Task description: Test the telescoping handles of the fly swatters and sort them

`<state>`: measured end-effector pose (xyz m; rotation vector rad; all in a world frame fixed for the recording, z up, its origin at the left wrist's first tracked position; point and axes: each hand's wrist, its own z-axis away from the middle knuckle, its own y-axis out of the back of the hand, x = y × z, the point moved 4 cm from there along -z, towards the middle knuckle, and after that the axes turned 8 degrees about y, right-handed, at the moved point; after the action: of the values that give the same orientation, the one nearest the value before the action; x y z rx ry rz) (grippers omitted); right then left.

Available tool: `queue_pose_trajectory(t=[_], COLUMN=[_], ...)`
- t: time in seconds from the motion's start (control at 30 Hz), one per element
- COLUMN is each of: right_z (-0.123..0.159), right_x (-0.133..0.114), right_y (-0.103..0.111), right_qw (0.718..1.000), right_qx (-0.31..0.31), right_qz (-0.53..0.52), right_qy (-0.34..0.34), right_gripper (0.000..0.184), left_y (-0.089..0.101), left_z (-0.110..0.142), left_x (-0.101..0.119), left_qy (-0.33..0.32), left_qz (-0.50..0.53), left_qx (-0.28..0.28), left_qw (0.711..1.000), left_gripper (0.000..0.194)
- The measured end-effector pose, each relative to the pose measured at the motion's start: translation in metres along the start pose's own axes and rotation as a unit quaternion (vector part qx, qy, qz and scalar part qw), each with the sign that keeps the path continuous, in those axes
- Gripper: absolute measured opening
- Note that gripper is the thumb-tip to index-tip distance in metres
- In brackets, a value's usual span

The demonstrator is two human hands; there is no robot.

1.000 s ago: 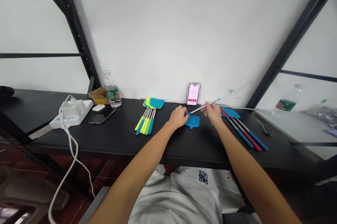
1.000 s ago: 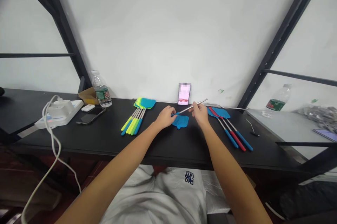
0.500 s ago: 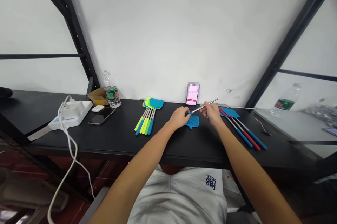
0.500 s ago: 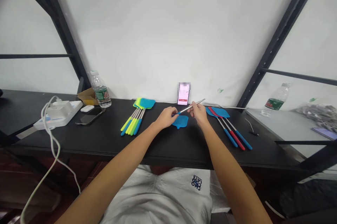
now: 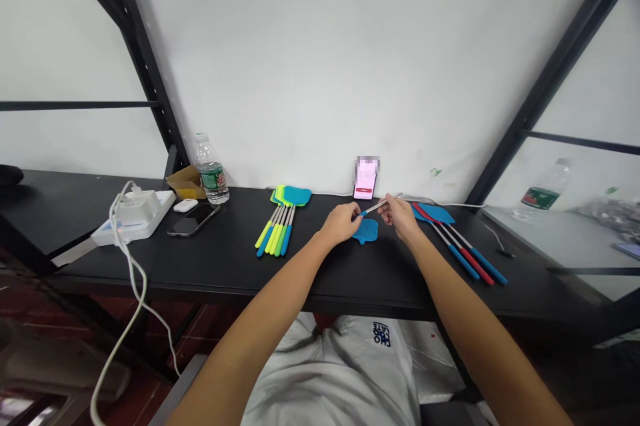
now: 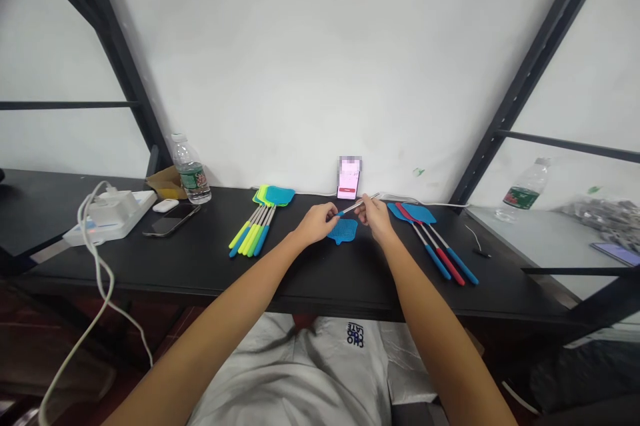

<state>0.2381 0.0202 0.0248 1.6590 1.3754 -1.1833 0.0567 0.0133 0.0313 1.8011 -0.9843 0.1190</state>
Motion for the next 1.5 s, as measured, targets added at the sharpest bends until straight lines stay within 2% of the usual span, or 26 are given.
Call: queue_pose_trajectory(t=[0.1, 0.3, 0.37, 0.43, 0.53, 0.63, 0.73, 0.8, 0.9, 1.1, 1.23, 1.37, 1.5], right_z=[-0.001, 0.001, 0.000, 0.000, 0.000, 0.005, 0.011, 0.014, 0.015, 0.013, 0.009, -0.005, -0.023], right_x=[-0.001, 0.003, 0.006, 0.009, 0.013, 0.019, 0.023, 0.021, 0.016, 0.013, 0.021, 0.026, 0.023], right_y=[0.003, -0.003, -0.002, -0.002, -0.004, -0.012, -0.023, -0.028, -0.032, -0.028, -0.020, 0.003, 0.042], right_qw=[1.000, 1.000, 0.999, 0.991, 0.952, 0.897, 0.840, 0.810, 0.789, 0.778, 0.797, 0.836, 0.871], right_qx=[0.013, -0.021, -0.031, -0.047, -0.086, -0.164, -0.238, -0.257, -0.256, -0.234, -0.214, -0.117, 0.007], right_qz=[-0.006, 0.004, 0.044, 0.128, 0.288, 0.398, 0.474, 0.511, 0.542, 0.568, 0.558, 0.534, 0.488], right_qy=[-0.002, -0.011, -0.010, 0.008, 0.063, 0.097, 0.117, 0.129, 0.136, 0.133, 0.089, 0.049, 0.049], right_gripper=[0.043, 0.044, 0.047, 0.048, 0.049, 0.068, 0.083, 0.085, 0.086, 0.082, 0.076, 0.073, 0.064], left_y=[-0.001, -0.003, -0.002, 0.000, 0.004, 0.007, 0.007, 0.006, 0.006, 0.006, 0.006, 0.006, 0.002], left_z=[0.000, 0.000, 0.000, 0.000, -0.001, -0.003, -0.004, -0.004, -0.003, -0.003, -0.003, -0.003, -0.002], left_x=[0.000, 0.001, 0.001, 0.000, -0.005, -0.011, -0.015, -0.015, -0.014, -0.015, -0.016, -0.014, -0.013], left_qy=[0.000, -0.007, 0.009, 0.034, 0.092, 0.139, 0.149, 0.150, 0.147, 0.154, 0.151, 0.140, 0.133], left_qz=[-0.001, -0.004, -0.017, -0.036, -0.065, -0.068, -0.061, -0.060, -0.061, -0.070, -0.069, -0.071, -0.076], left_qx=[0.002, -0.019, -0.024, -0.017, 0.026, 0.056, 0.057, 0.055, 0.052, 0.048, 0.047, 0.035, -0.003], left_qw=[1.000, 1.000, 1.000, 0.999, 0.993, 0.986, 0.985, 0.985, 0.986, 0.984, 0.985, 0.987, 0.988], left_gripper=[0.018, 0.025, 0.027, 0.027, 0.027, 0.025, 0.024, 0.023, 0.022, 0.024, 0.024, 0.025, 0.025])
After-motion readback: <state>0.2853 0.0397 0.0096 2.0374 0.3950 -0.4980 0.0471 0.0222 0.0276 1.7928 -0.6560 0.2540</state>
